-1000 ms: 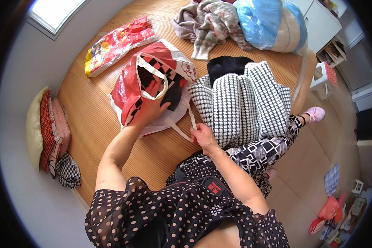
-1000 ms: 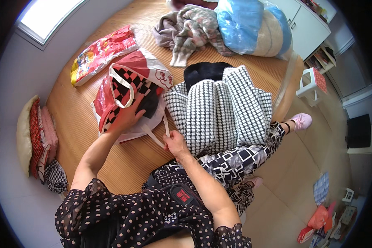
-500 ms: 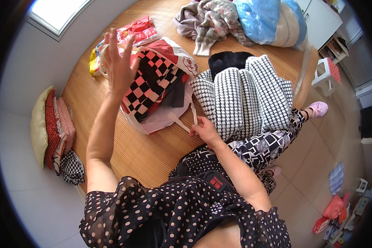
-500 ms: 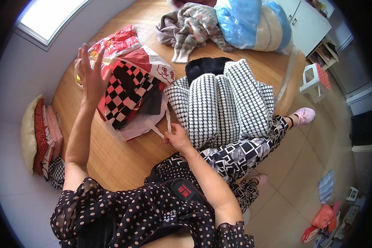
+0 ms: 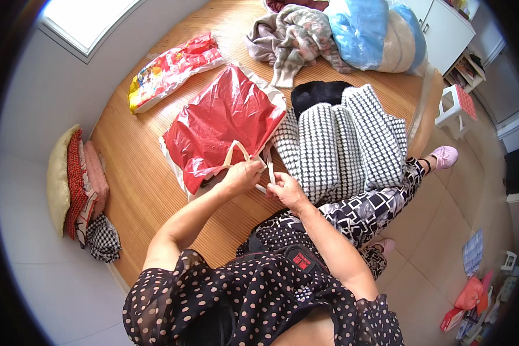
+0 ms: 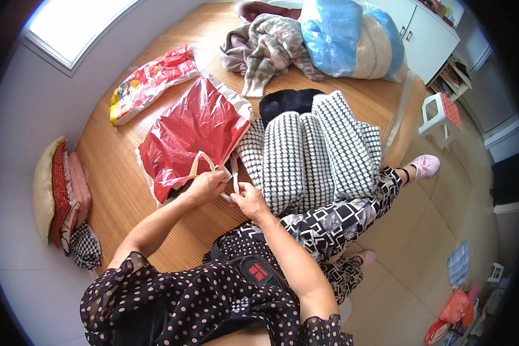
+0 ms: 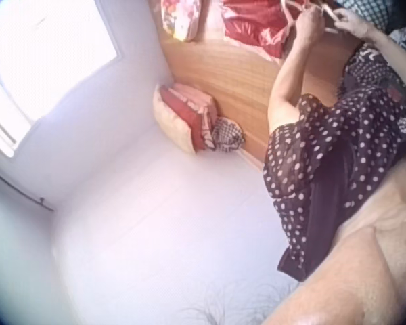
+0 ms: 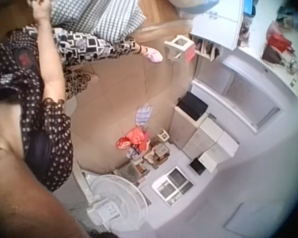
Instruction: The person folds several garments and blankets on a tatami mat, then places them into a red plastic bag. Items handled include a red jacket, a checkered blanket, a houndstooth blanket, a patterned blanket, and a pink sweater.
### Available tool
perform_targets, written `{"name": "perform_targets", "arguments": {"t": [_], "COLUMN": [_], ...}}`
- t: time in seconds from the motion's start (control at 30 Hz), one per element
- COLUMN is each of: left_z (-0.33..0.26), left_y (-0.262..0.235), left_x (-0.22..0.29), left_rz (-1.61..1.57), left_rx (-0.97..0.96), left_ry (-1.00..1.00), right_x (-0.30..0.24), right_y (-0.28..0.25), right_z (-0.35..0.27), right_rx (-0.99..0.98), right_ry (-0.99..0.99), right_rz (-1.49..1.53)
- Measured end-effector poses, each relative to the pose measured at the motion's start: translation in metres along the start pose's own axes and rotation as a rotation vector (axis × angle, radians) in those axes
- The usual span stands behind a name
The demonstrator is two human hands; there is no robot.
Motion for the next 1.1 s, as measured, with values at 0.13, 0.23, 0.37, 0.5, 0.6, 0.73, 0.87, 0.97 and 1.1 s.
{"name": "perform_targets", "arguments": {"t": [0.13, 0.23, 0.37, 0.5, 0.6, 0.73, 0.87, 0.97, 1.1], "left_z": [-0.002, -0.022, -0.045, -0.061, -0.064, -0.052, -0.034, -0.022, 0.025], "left_y": [-0.001, -0.01, -0.024, -0.048, -0.107, -0.149, -0.11, -0.08, -0.045], "left_x": [0.023, 0.039, 0.076, 0.111, 0.129, 0.093, 0.006, 0.001, -0.014], "left_rz": [-0.034, 0.004, 0.016, -0.08, -0.161, 0.017, 0.271, 0.338, 0.303], "left_rx": [0.053, 0.168, 0.297, 0.351, 0.584, 0.649, 0.542, 0.449, 0.411], "left_ry": [-0.011, -0.039, 0.172, 0.422, 0.503, 0.245, -0.032, 0.03, 0.03], "right_x": [-0.01, -0.035, -0.051, -0.099, -0.118, -0.119, -0.073, -0.052, -0.036], "right_y": [-0.004, 0.004, 0.009, 0.003, -0.019, 0.014, 0.047, 0.058, 0.055], "right_z": [-0.012, -0.029, -0.057, -0.087, -0.085, -0.066, -0.037, -0.038, -0.036], "right_rx": [0.0, -0.056, -0.215, -0.254, -0.182, -0.283, -0.069, -0.048, -0.09], "right_ry": [-0.074, -0.057, -0.022, -0.004, -0.156, -0.188, -0.481, -0.562, -0.484], "right_rz": [-0.14, -0.249, -0.156, -0.026, 0.013, -0.207, -1.436, -1.657, -1.719]}}
Point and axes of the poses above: each hand's wrist, its own z-axis towards the middle knuckle, its own y-axis out of the palm, x = y × z, the point moved 9 cm from there along z, towards the middle knuckle, and after that the axes turned 6 degrees about -x, right-handed, at the moved point
